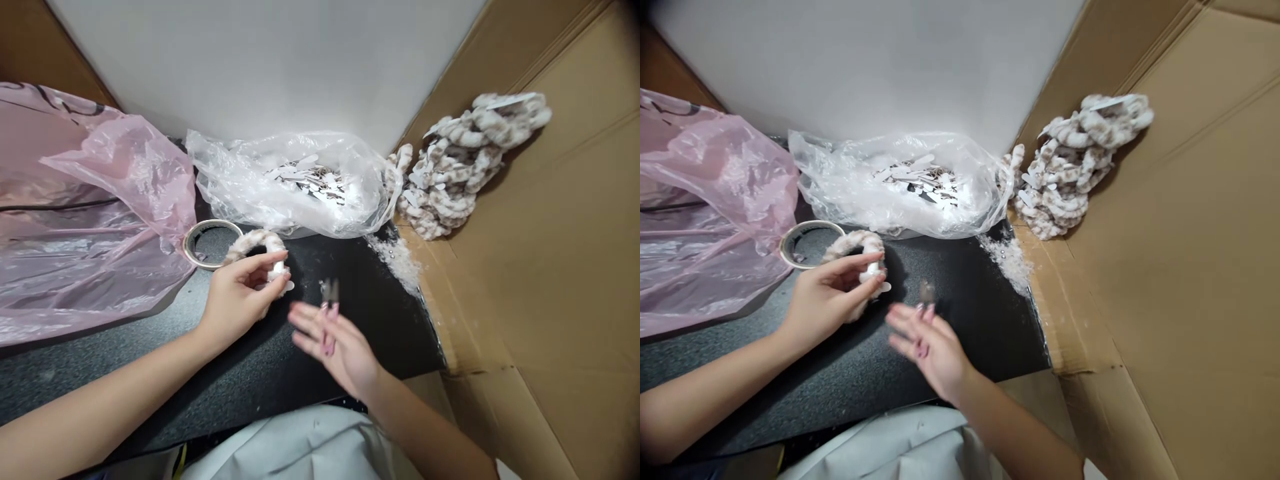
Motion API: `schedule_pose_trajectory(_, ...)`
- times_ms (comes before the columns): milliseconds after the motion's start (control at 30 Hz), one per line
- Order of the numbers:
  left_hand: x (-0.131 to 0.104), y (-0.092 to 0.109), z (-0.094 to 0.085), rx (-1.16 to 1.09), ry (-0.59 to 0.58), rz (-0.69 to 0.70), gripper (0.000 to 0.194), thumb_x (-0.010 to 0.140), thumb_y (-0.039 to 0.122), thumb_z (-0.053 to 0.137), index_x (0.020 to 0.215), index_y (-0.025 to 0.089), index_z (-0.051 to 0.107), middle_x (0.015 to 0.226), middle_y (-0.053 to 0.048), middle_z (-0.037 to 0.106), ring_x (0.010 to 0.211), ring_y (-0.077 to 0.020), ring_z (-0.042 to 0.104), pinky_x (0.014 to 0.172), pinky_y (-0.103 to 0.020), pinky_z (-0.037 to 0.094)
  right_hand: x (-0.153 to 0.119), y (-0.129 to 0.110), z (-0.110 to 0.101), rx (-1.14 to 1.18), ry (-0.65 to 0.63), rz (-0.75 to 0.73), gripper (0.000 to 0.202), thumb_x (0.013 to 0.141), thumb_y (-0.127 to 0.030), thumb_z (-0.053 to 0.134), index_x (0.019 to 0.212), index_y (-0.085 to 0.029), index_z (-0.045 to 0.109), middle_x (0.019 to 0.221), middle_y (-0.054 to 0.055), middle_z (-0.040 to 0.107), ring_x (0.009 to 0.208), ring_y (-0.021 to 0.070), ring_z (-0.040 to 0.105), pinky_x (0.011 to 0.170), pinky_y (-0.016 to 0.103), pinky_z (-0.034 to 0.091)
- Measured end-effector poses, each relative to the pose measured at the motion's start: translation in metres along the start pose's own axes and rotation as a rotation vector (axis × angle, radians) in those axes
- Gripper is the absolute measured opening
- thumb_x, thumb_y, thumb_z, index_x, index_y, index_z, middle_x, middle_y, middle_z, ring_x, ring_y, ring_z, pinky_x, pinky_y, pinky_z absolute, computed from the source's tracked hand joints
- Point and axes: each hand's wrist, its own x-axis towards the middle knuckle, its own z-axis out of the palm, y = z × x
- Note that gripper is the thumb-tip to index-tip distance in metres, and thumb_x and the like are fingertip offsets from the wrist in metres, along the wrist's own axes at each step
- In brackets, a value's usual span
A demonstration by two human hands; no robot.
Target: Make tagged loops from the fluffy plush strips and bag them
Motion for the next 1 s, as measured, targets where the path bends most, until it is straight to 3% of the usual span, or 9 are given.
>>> schedule_pose_trajectory(100,0.001,-0.003,0.001,-0.024,0.014,-0.023,0.046,0.072,0.038,0.075,0.111,0.013,0.07,0.083,-0.006,0.075,0.069,-0.0172,0.068,0.067,-0.028,0.057,0.011,-0.024,-0.026,-0.115,0.401,-0.388,0.049,0.076,-0.048,0.067,0.117,-0.021,0.061,0.145,0.008,0.047,0.135,0.0247,0.042,0.108,0.041,0.036)
schedule_pose_trajectory(167,0.002,-0.004,0.001,-0.019,0.01,-0.016,0.046,0.073,0.038,0.075,0.112,0.013,0.07,0.084,-0.006,0.075,0.071,-0.0175,0.068,0.067,-0.027,0.057,0.01,-0.033,-0.037,-0.253,0.572,-0.542,0.05,0.082,-0.049,0.06,0.124,-0.022,0.057,0.146,0.007,0.046,0.135,0.0237,0.041,0.108,0.04,0.035)
schedule_pose_trajectory(233,0.003,-0.005,0.001,-0.017,0.027,0.01,0.044,0.075,0.037,0.074,0.112,0.014,0.069,0.09,-0.007,0.075,0.076,-0.0184,0.069,0.069,-0.028,0.058,0.004,-0.03,-0.034,-0.341,0.551,-0.569,0.045,0.087,-0.049,0.053,0.121,-0.02,0.059,0.141,0.009,0.051,0.131,0.0238,0.045,0.108,0.04,0.034)
schedule_pose_trajectory(400,0.009,0.007,-0.009,-0.092,0.182,0.054,0.041,0.072,0.036,0.076,0.109,0.018,0.069,0.104,-0.007,0.073,0.087,-0.0199,0.069,0.068,-0.025,0.059,-0.002,0.002,0.013,-0.177,-0.048,-0.23,0.036,0.085,-0.048,0.058,0.098,-0.016,0.069,0.121,0.013,0.065,0.116,0.0258,0.058,0.105,0.043,0.038)
schedule_pose_trajectory(467,0.013,0.015,-0.017,-0.173,0.255,0.064,0.041,0.071,0.037,0.077,0.108,0.02,0.069,0.097,-0.004,0.073,0.078,-0.0174,0.068,0.055,-0.021,0.057,0.008,0.008,0.024,-0.042,-0.156,-0.078,0.037,0.08,-0.046,0.064,0.099,-0.015,0.068,0.125,0.015,0.063,0.122,0.0274,0.055,0.105,0.045,0.038)
schedule_pose_trajectory(567,0.016,0.023,-0.028,-0.273,0.279,0.038,0.039,0.075,0.037,0.075,0.112,0.027,0.067,0.091,0.003,0.071,0.062,-0.0098,0.062,0.046,-0.016,0.052,0.031,-0.002,0.017,0.093,-0.003,-0.105,0.04,0.072,-0.04,0.071,0.103,-0.017,0.065,0.134,0.013,0.056,0.13,0.0261,0.047,0.105,0.042,0.038)
schedule_pose_trajectory(733,0.015,0.015,-0.023,-0.234,0.184,-0.008,0.047,0.071,0.041,0.077,0.112,0.022,0.066,0.091,-0.002,0.07,0.06,-0.0093,0.061,0.044,-0.016,0.051,0.046,-0.049,-0.029,-0.12,0.541,-0.548,0.041,0.075,-0.044,0.065,0.106,-0.019,0.061,0.122,0.008,0.06,0.111,0.0203,0.057,0.092,0.032,0.045)
schedule_pose_trajectory(867,0.008,0.009,-0.01,-0.134,-0.039,-0.058,0.056,0.072,0.044,0.075,0.12,0.018,0.062,0.094,-0.007,0.071,0.069,-0.0139,0.066,0.05,-0.019,0.055,0.026,-0.079,-0.058,-0.455,0.466,-0.715,0.038,0.081,-0.058,0.055,0.082,-0.019,0.055,0.084,0.003,0.061,0.069,0.013,0.055,0.061,0.025,0.043)
schedule_pose_trajectory(1000,0.002,0.011,-0.003,-0.088,-0.19,-0.092,0.056,0.072,0.049,0.074,0.118,0.017,0.065,0.092,-0.008,0.072,0.068,-0.0164,0.067,0.048,-0.02,0.053,-0.002,-0.11,-0.097,-0.503,0.54,-0.673,0.05,0.075,-0.069,0.055,0.069,-0.023,0.038,0.056,-0.008,0.032,0.042,0.0068,0.023,0.042,0.023,0.017)
